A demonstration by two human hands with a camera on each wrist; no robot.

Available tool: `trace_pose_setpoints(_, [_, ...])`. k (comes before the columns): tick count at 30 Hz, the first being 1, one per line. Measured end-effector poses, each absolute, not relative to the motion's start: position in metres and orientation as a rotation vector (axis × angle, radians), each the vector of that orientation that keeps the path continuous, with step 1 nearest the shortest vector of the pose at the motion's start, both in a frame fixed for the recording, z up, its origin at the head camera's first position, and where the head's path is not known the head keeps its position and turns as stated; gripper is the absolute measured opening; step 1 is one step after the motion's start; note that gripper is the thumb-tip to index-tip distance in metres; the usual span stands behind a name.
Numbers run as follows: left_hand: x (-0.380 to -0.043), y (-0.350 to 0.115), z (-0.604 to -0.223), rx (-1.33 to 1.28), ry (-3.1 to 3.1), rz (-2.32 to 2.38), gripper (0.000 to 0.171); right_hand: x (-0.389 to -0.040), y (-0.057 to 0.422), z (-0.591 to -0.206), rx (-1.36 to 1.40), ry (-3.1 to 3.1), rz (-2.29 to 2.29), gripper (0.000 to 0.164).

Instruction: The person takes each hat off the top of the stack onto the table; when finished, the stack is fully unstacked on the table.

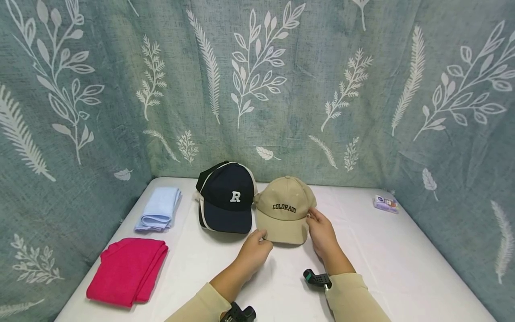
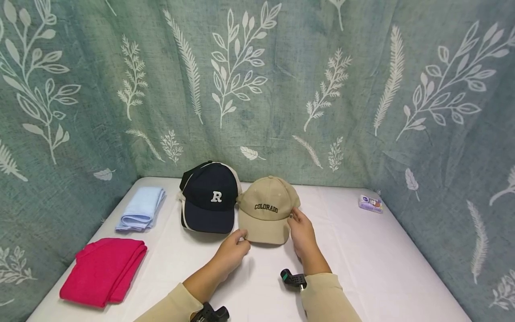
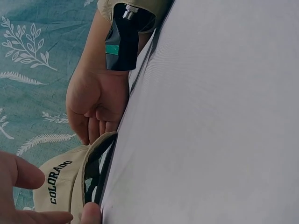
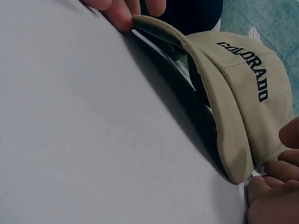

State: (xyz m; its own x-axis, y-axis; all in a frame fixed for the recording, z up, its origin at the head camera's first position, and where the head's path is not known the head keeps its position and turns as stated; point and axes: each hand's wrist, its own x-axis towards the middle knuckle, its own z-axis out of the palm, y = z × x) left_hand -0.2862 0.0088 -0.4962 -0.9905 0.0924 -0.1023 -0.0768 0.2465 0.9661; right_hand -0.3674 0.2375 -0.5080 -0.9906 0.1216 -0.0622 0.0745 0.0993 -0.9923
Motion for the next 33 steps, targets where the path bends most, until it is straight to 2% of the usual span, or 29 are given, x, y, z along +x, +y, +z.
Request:
trace_pose_setpoints(7, [-0.285,0.006,-0.498,0.047,2.336,1.88,0.06,-0.366,0.24,-0.508,-0.213,-2.231,2.159,0.058])
trace_pose_setpoints(14, [-0.287,0.005,-0.495,0.092,2.326,1.84,0.062,-0.368,0.243,-0.504,-0.316,-1.971,2.283,0.048])
trace_pose_setpoints(23, [-0.275,-0.002,-0.486,0.148,2.391,1.703,0.062,-0.367,0.24,-0.505,-0.392,-1.903,2.226,0.04])
trace_pose_setpoints(27, [-0.274,-0.009,-0.482,0.198,2.424,1.666,0.052,-0.364,0.239,-0.505,-0.38,-1.868,2.201,0.035])
trace_pose_setpoints(33, [-0.274,-0.027,-0.476,0.327,2.308,1.77,0.028,-0.362,0.235,-0.505,-0.305,-1.849,2.202,0.033])
